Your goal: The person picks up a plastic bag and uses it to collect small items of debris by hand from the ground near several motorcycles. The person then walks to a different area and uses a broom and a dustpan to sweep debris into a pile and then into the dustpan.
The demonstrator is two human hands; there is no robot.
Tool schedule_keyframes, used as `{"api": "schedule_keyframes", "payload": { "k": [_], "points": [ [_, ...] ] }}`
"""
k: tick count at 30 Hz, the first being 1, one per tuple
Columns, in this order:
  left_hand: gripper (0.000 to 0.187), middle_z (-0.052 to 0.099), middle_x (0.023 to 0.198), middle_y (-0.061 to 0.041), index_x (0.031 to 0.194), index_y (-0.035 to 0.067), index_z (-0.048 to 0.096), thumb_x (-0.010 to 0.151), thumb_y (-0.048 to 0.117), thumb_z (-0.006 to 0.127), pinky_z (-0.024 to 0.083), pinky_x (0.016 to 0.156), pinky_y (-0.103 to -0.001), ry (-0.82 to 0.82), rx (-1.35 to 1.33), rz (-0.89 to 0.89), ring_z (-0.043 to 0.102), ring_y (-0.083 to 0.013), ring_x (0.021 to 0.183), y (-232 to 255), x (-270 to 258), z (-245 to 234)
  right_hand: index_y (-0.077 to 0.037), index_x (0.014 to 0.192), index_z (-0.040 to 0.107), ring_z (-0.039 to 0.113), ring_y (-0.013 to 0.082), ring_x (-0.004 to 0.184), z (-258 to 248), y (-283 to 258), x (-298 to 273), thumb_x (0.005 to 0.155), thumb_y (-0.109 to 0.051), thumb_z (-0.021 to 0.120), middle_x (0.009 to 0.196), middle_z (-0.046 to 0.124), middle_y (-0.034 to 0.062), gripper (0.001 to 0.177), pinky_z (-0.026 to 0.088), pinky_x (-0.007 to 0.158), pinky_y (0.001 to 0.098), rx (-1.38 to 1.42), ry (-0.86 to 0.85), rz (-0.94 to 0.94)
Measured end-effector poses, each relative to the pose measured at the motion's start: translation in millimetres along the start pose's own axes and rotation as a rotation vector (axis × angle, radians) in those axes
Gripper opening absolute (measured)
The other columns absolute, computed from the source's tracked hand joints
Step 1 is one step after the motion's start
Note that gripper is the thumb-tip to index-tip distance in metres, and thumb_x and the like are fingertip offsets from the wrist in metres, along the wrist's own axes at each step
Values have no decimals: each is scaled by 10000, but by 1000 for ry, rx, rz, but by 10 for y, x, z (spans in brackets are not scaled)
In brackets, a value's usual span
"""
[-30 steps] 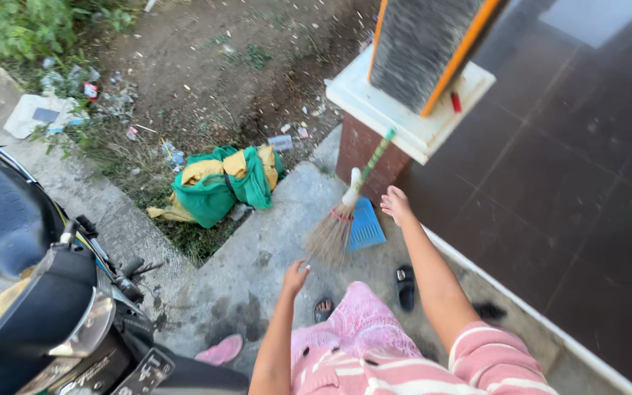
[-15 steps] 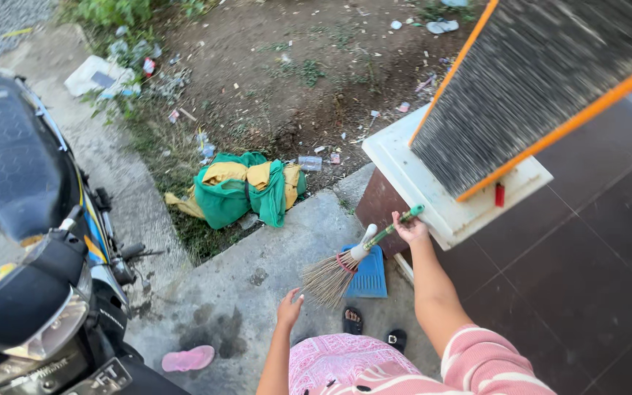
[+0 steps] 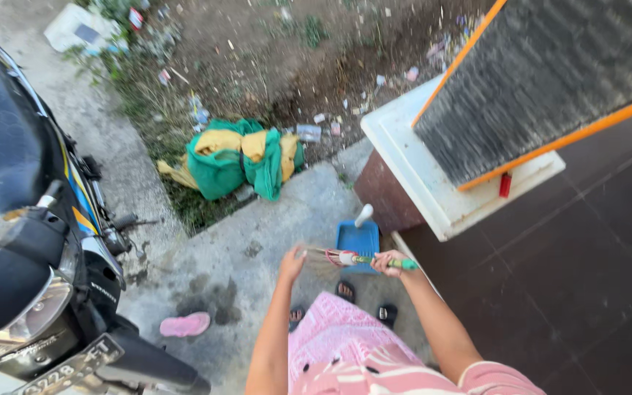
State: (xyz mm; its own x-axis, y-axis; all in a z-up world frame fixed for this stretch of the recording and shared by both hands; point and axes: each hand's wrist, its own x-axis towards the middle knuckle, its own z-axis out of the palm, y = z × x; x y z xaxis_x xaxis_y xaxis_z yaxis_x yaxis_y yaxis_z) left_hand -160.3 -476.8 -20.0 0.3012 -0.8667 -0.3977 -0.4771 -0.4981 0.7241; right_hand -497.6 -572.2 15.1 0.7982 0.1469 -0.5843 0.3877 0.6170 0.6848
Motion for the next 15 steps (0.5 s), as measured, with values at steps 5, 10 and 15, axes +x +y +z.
{"api": "schedule_keyframes", "payload": {
  "k": [5, 10, 15],
  "points": [
    [512, 668, 1293, -206, 1324, 186, 666, 871, 419, 717, 478, 1060, -462, -12, 84, 231, 601, -383, 1249, 457, 481, 349, 113, 1008, 497, 476, 48, 418, -956, 415, -104, 991, -83, 552, 817, 554, 121, 205, 378, 329, 150, -505, 208, -322],
    [619, 536, 1474, -167, 1397, 345, 600, 809, 416, 780, 452, 1105, -484, -187, 234, 97, 511, -391, 1348, 1173, 783, 764, 28, 907, 565, 410, 71, 404, -1732, 804, -540, 966, -129, 631, 619, 504, 44, 180, 327, 349, 234, -758, 294, -410],
    [744, 320, 1635, -102, 1499, 453, 442, 843, 361, 781, 426, 1130, -513, -324, 515, 137, 349, -402, 1466, 1591, 1068, 1296, -27, 915, 589, 464, 90, 456, -1890, 1223, -1155, 957, -125, 659, 581, 484, -13, 127, 342, 389, 255, -929, 138, -468]
  ]
}}
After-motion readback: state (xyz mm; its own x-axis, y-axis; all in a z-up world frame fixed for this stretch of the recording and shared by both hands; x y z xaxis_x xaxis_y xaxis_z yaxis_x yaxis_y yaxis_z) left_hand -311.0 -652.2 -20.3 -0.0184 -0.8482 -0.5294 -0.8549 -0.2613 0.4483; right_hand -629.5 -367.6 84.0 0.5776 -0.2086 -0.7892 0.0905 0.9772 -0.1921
